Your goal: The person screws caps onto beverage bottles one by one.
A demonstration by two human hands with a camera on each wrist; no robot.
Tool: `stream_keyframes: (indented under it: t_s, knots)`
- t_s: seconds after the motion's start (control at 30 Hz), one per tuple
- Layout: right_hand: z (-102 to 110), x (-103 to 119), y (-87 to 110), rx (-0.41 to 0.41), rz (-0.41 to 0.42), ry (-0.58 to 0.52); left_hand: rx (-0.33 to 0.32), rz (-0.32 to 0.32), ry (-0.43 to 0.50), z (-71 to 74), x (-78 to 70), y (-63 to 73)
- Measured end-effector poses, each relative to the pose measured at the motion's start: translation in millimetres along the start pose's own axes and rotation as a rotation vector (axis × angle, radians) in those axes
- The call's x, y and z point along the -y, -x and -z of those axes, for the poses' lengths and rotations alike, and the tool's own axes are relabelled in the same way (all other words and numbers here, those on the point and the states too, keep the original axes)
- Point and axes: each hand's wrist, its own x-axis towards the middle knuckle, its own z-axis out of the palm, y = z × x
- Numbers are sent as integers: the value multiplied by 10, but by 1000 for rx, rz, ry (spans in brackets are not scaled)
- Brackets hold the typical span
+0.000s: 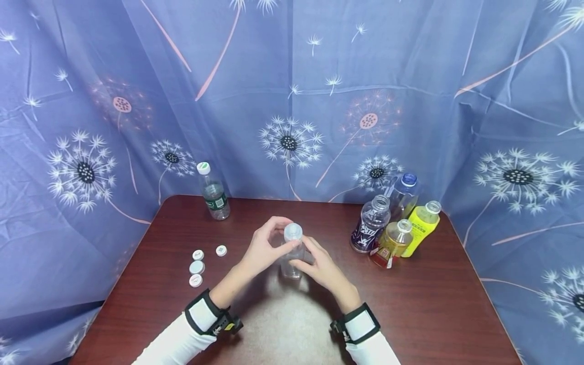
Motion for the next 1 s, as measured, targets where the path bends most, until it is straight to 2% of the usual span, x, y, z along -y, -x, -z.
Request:
stream_keyframes:
  t_s: [0.1,0.27,0.47,0.67,0.87,1.0]
  knots:
    - [4,2,2,7,-16,1,18,-13,-6,15,2,5]
    - [10,10,1,16,-38,-5,21,18,14,16,-9,-1]
    - [5,-8,5,12,-12,3,25,-16,32,28,18,1]
    - [2,3,3,5,-13,-4,22,24,35,25,13,2]
    - [-14,56,-4,-8,-13,19,18,-14,26,30,9,9]
    - [-22,72,-10,-9,-20,33,25,-9,35,30,8,14]
